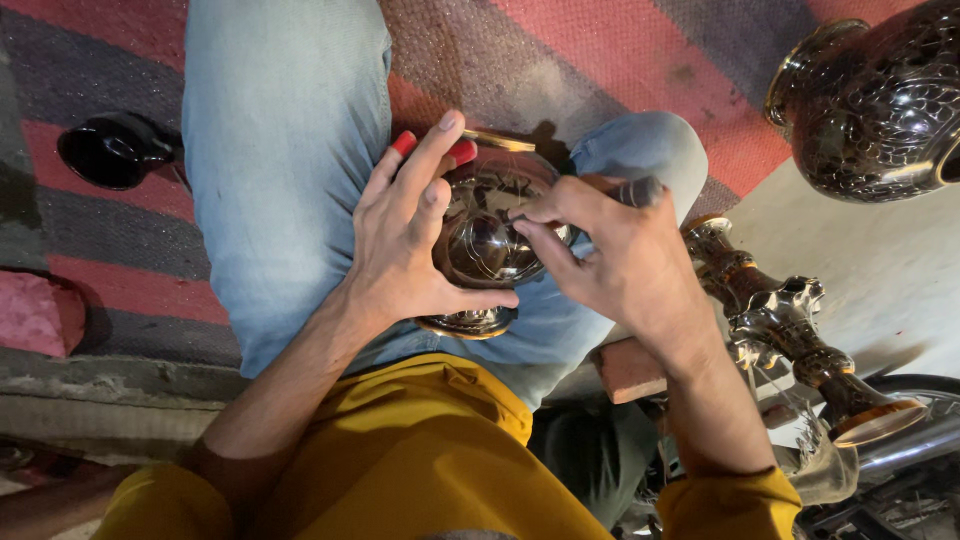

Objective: The person sits on the floor and uses a small chisel and hammer to engrave a decorative pattern onto a shiny metal pot. They hold the pot steady with one hand while striking the chisel with the other to create fine lines.

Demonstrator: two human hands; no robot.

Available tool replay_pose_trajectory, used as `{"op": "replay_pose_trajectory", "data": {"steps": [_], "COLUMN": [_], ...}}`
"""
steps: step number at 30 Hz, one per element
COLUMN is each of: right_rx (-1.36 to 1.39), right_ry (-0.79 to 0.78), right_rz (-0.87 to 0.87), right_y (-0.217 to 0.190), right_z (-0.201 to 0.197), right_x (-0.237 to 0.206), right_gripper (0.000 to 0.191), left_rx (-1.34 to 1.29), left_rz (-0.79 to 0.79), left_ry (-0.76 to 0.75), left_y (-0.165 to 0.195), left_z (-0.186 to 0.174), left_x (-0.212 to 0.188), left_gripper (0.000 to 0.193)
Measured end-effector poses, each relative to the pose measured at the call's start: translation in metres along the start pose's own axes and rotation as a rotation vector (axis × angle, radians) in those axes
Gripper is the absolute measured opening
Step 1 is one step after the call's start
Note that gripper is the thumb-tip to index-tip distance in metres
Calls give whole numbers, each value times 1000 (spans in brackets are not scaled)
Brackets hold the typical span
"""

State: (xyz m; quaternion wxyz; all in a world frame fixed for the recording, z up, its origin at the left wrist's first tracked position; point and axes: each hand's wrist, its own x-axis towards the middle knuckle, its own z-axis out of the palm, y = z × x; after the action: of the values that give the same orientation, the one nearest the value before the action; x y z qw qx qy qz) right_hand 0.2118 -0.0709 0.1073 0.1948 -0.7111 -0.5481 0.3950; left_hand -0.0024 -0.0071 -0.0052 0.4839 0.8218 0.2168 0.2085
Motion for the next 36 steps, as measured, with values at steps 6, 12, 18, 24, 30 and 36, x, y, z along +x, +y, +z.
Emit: {"op": "replay_pose_trajectory", "data": {"steps": [6, 12, 18, 24, 30, 36], "right_rx": [37, 8, 70, 127, 118, 141], "right_ry": [62, 113, 120, 168, 198, 245], "right_rz": [52, 36, 38, 24, 36, 32], "right_y": [-2, 2, 0, 2, 3, -2], "right_z": [4, 11, 11, 19, 23, 28], "right_x": [-10, -12, -23, -29, -31, -40], "right_gripper": [13, 16, 16, 20, 21, 24], "left_rx": [-5, -1, 13, 31, 32, 25], "left_rz": [21, 35, 52, 46, 61, 76], "left_ry": [23, 35, 36, 26, 29, 49], "left_y": [0, 0, 0, 1, 0, -1], "left_z": [0, -3, -3, -5, -4, -3], "left_x": [1, 4, 4, 4, 5, 8], "left_gripper": [159, 157, 156, 153, 151, 150]}}
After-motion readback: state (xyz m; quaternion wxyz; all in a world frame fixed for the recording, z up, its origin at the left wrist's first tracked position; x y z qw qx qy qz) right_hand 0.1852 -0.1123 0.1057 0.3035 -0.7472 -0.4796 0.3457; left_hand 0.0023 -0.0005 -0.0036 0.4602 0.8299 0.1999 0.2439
